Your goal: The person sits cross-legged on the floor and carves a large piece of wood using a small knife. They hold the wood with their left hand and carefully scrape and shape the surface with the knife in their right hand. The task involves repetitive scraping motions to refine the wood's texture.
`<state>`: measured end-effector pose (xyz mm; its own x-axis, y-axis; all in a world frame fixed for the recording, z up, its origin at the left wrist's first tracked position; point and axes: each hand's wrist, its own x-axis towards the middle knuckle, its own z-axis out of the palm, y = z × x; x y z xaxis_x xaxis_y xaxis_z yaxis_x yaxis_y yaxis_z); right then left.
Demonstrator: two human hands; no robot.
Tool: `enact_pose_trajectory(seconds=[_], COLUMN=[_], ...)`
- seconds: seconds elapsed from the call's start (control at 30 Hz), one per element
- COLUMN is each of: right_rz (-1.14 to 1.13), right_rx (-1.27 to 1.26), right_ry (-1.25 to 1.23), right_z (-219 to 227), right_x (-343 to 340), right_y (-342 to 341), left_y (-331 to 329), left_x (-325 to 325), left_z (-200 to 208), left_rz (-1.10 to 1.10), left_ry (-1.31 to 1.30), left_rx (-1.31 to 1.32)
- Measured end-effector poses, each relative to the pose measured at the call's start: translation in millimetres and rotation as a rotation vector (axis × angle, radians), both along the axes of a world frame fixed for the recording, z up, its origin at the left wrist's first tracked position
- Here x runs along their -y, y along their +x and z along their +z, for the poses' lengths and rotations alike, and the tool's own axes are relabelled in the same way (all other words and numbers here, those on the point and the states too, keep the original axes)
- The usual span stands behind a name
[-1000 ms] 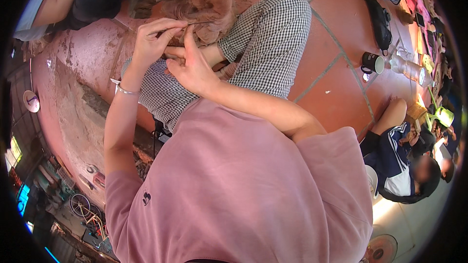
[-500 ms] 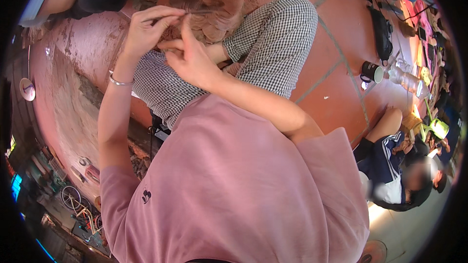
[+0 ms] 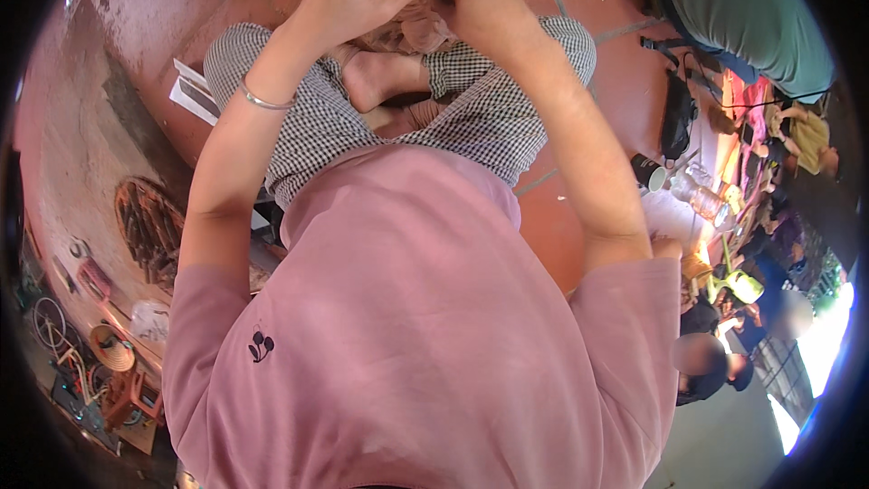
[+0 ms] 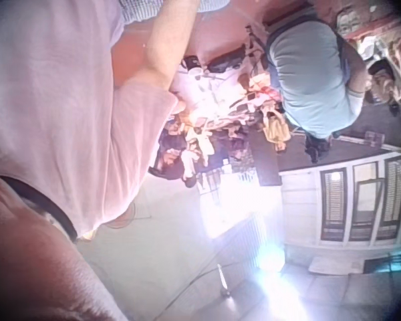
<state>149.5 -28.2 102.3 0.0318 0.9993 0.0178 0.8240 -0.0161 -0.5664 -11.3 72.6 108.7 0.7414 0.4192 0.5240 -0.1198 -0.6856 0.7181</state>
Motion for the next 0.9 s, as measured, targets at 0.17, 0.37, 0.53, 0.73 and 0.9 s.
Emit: enact_pose_trajectory(seconds=[0.17,0.37,0.53,0.73,0.9], right_rz=[0.237,0.267,0.255,0.284,0.316], right_rx=[0.254,0.239,0.484,0.505,0.482], right_ry=[0.052,-0.111,-0.18,-0.315,-0.2], right_z=[-21,-35,-23,-18,-17], right_x=[-31,-48,-45,-59,-52], right_y=[15,17,-7,0,-12], left_y=[-5,-5,-14,-14,-11], left_x=[4,15,20,16,19], left_z=[-15,-41,-55,-57,-68], left_rz=[0.197,0.257,0.318,0.323,0.347], left_ry=[-0.028,-0.138,-0.248,-0.251,-0.28], left_rx=[0.113,0.258,0.164,0.172,0.141])
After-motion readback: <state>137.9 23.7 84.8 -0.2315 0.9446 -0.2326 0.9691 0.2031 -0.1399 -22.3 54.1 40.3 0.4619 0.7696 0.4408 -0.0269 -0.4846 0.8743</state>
